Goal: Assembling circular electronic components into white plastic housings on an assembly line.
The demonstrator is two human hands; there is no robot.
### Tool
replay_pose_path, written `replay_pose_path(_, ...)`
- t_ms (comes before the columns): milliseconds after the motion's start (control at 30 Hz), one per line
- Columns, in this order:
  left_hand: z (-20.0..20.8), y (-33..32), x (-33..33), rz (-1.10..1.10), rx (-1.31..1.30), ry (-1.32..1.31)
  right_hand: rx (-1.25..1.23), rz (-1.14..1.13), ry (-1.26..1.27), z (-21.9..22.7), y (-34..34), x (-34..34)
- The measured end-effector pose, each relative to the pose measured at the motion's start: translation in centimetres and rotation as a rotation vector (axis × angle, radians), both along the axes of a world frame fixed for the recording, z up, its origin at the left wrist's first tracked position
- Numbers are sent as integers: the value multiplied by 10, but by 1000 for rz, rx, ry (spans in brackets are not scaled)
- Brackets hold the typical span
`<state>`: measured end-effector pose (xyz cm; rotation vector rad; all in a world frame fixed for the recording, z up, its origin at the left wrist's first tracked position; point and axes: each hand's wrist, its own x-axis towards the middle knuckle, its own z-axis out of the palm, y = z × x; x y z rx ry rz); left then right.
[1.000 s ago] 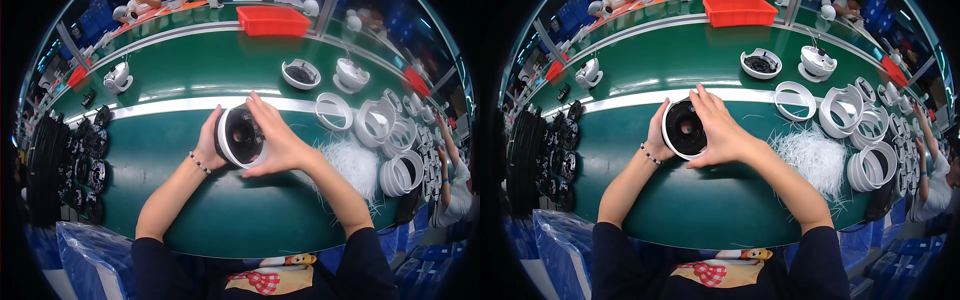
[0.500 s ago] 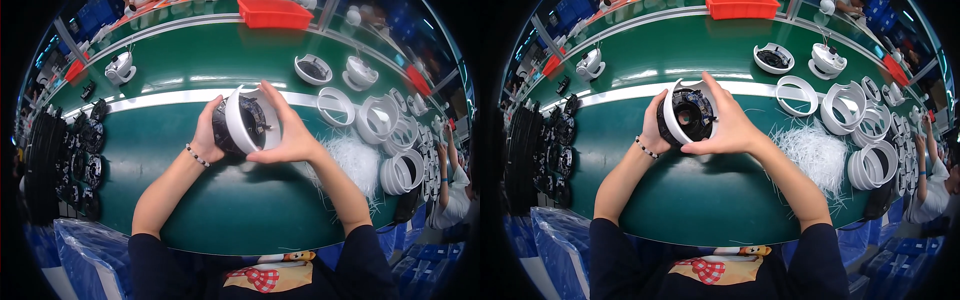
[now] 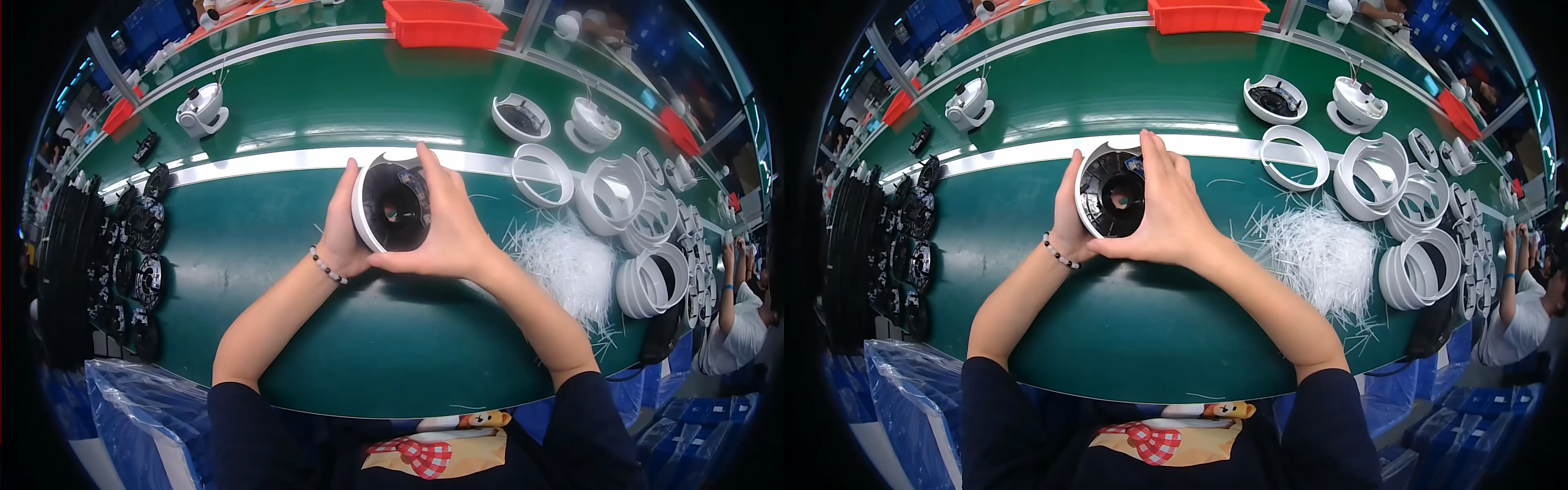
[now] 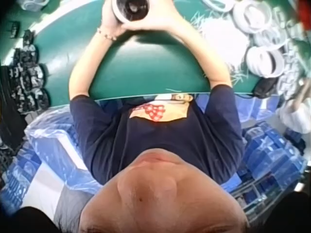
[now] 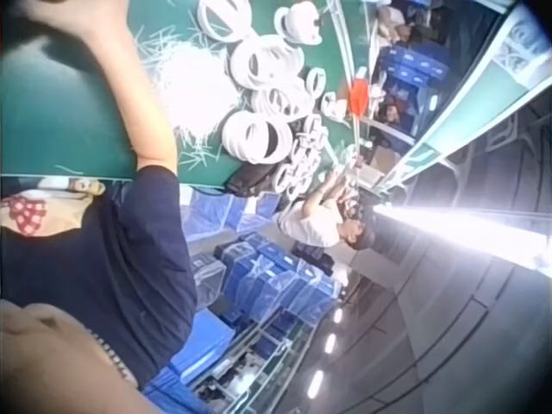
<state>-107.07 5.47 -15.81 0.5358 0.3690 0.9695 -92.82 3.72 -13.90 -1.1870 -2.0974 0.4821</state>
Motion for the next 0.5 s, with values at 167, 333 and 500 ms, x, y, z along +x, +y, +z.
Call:
replay_pose_path(167, -9, 1, -12, -22, 58, -57, 187, 86, -29, 2, 1, -8)
replay_pose_path(333, -1, 2, -16, -121, 77, -66, 241, 361, -81, 16, 15, 6)
replay_pose_path(500, 6, -11, -12, -15, 176, -136, 473, 46, 29, -5, -6, -10)
